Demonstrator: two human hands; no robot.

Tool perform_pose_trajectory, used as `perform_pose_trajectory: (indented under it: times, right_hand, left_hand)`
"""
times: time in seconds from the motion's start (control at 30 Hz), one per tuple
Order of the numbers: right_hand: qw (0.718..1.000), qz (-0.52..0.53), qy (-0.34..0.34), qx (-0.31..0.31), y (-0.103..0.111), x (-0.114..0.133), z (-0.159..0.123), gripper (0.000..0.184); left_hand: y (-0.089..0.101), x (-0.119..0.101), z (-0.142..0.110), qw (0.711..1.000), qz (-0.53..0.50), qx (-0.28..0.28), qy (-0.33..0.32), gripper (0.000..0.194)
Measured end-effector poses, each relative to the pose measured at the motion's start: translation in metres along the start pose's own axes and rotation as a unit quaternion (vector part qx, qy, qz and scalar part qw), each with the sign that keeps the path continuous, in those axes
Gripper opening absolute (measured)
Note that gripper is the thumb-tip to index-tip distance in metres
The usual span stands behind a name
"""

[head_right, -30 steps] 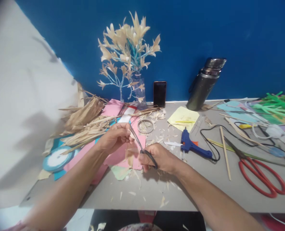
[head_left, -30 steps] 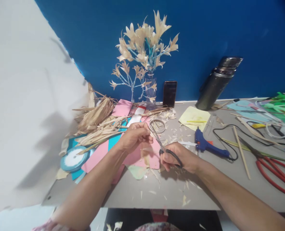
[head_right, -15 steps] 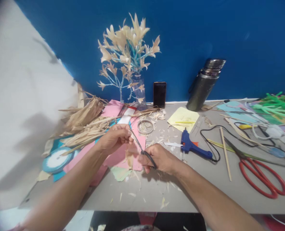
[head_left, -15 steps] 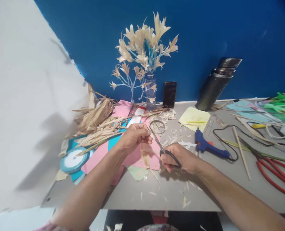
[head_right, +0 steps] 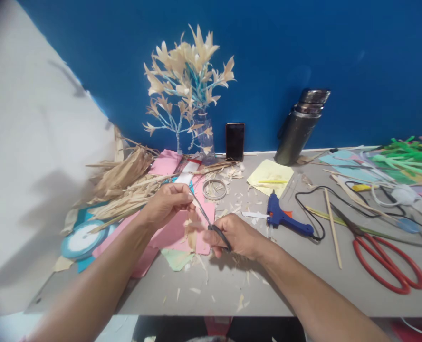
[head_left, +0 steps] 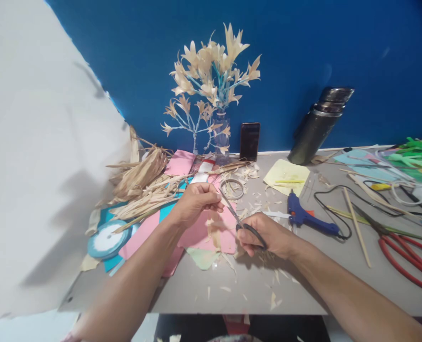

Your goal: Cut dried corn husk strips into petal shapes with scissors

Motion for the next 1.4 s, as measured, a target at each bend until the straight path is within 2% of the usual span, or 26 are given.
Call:
perform_pose_trajectory:
  times: [0.33,1.4]
  right_hand:
    - [0.999,-0.033,-0.007,-0.007,-0.0002,0.0009,-0.0003,0.058]
    - [1.000,-0.020,0.005,-0.007,-0.0016,0.0096,-0.0013,0.060]
  left_hand:
    - [0.0002,-0.0007,-0.0006,1.000,0.005,-0.008,0.006,0.019]
    - [0.0002,0.0011,-0.0013,0.999,0.033,-0.034,-0.016,0.018]
Point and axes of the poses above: each hand's wrist, its own z-axis towards the middle knuckle, its own y-axis out of the back of the hand, x = y × z, the point moved 3 cm from there along z, towards the middle knuckle, and after that the axes turned 5 degrees about -x, right-handed, at the moved point
